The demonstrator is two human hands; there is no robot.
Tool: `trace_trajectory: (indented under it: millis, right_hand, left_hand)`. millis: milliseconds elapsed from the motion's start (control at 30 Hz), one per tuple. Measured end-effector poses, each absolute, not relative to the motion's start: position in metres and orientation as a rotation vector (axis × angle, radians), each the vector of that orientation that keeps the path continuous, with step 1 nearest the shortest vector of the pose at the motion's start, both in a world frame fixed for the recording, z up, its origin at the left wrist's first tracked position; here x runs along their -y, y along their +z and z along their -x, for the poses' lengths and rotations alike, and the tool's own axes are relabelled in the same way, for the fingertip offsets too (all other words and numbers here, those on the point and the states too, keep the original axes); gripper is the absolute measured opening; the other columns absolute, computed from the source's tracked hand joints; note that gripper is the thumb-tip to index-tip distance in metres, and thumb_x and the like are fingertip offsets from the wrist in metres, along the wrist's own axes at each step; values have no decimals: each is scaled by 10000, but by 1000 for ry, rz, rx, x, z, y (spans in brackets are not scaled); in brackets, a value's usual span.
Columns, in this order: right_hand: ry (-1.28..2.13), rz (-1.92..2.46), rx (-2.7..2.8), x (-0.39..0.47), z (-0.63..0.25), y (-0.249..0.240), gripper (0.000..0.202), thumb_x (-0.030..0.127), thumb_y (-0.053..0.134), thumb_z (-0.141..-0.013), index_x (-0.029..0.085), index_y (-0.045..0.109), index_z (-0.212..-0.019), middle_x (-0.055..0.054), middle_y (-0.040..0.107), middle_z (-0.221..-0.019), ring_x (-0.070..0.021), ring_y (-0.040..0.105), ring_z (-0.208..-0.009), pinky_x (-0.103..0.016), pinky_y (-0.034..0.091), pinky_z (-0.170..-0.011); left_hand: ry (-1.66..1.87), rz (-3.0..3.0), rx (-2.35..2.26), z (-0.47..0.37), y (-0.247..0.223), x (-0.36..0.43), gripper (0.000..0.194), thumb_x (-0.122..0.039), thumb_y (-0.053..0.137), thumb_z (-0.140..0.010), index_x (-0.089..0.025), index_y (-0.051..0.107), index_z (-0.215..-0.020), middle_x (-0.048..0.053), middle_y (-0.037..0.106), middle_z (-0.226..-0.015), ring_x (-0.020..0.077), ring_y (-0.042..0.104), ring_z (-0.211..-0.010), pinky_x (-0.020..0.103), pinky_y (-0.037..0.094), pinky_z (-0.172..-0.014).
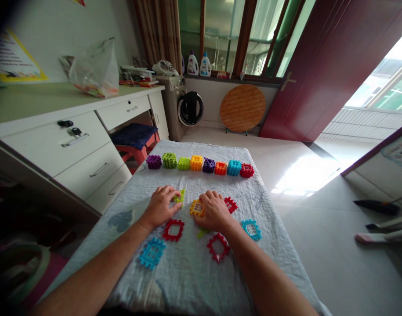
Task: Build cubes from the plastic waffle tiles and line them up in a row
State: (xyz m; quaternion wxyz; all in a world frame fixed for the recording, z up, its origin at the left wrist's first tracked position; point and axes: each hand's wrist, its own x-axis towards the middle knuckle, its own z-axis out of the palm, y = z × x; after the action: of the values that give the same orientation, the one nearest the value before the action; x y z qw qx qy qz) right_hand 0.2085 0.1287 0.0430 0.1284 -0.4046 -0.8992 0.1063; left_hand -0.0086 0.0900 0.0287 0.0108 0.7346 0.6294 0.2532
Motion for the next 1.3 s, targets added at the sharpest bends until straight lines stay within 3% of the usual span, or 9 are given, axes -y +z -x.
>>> trace_trajectory:
  millis: [267, 567, 867, 1100, 1300]
  right_hand:
    - [267, 1233, 2639, -129, -204, 46, 386, 466, 680, -666, 185, 580, -911, -89, 531, -939, -256, 466, -924, -385, 396, -804]
    - [332, 1084, 2686, -147, -208, 55, 404, 377, 728, -586, 178, 595, -911, -53, 553, -860, -211, 495, -819, -341, 402, -766]
    - [183, 1101, 2446, -246, -182, 106, 432, 365, 665, -676, 167, 625, -1057, -81, 592, -968, -215, 533, -881, -345, 387, -822]
    - [38, 1308, 2472, -301, -147, 93, 455, 435, 655, -657, 183, 648, -1036, -92, 594, -1006, -256, 520, -950, -370, 367, -842]
    - [83, 1365, 2585, -314, -140, 92, 464, 401, 634, -666, 186, 633, -1077, -91, 586, -1064, -256, 510, -970, -347, 373, -817]
  left_hand:
    - [995, -2163, -1909, 13, 26, -93, 173, -258, 625, -763, -212, 640, -930, 56, 598, -986, 232, 542, -980, 400, 419, -925]
    - [1073, -1998, -1886, 16, 24, -96, 149, -230, 568, -778, -202, 637, -907, 52, 620, -961, 227, 561, -980, 395, 434, -924]
    - [1078, -1965, -1891, 16, 20, -96, 166, -214, 563, -753, -211, 627, -906, 47, 634, -973, 221, 575, -967, 391, 431, -918]
    - [1087, -1911, -1846, 18, 19, -96, 192, -191, 553, -739, -204, 635, -913, 49, 635, -968, 220, 562, -974, 382, 419, -926]
    - [1102, -1903, -1831, 20, 18, -96, 197, -189, 543, -741, -197, 637, -914, 55, 640, -970, 224, 556, -974, 385, 414, -920]
